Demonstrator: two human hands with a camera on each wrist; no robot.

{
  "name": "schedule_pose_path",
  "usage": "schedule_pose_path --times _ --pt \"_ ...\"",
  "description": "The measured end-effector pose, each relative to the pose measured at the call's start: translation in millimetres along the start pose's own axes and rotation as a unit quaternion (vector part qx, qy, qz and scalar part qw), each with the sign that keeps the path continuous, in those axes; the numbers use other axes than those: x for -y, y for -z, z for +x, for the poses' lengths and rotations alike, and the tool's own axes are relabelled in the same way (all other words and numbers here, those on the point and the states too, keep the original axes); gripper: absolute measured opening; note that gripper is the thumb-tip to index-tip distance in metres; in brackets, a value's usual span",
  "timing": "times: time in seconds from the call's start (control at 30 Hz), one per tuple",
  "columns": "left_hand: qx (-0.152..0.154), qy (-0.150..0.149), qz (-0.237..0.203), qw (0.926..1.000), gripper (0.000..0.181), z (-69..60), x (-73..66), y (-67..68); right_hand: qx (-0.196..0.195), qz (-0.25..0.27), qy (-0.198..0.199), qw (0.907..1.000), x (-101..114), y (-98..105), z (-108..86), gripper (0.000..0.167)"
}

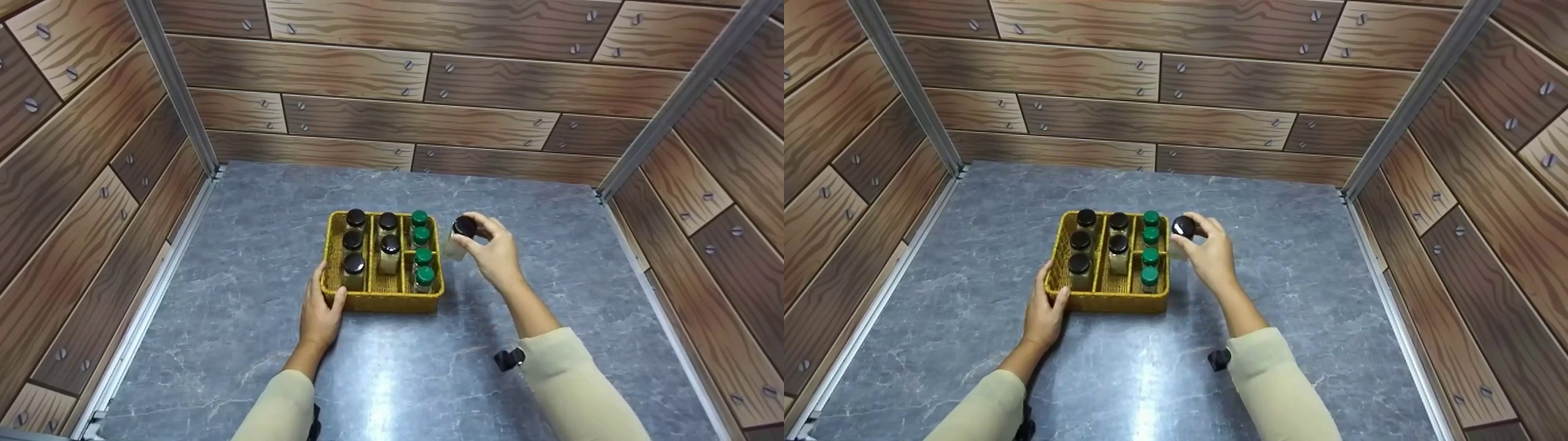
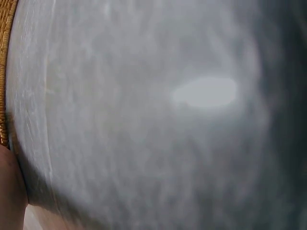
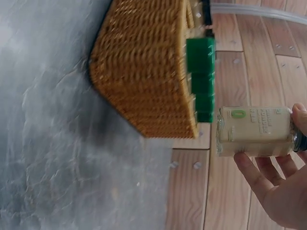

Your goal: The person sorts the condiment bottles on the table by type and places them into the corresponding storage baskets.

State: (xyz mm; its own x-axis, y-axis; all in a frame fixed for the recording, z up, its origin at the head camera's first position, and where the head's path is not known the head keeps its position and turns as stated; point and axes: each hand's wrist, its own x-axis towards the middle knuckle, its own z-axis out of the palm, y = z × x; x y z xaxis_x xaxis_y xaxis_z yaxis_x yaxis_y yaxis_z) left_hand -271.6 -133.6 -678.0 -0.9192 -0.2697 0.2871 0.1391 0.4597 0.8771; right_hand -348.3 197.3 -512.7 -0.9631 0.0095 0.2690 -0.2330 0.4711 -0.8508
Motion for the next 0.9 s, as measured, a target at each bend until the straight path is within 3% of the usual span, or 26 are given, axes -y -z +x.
schedule_pose_path --times 0.5,0.9 --pt "-0.001 0.003 -0.003 1.0 0.07 -0.4 -1.6 -0.4 0.045 0.041 0.005 0.9982 35 -35 -20.9 0.05" --pt "-0.003 0.003 -0.005 1.0 0.07 -0.5 -2.0 -0.6 0.121 0.004 0.021 0.9925 50 -80 -29.1 0.048"
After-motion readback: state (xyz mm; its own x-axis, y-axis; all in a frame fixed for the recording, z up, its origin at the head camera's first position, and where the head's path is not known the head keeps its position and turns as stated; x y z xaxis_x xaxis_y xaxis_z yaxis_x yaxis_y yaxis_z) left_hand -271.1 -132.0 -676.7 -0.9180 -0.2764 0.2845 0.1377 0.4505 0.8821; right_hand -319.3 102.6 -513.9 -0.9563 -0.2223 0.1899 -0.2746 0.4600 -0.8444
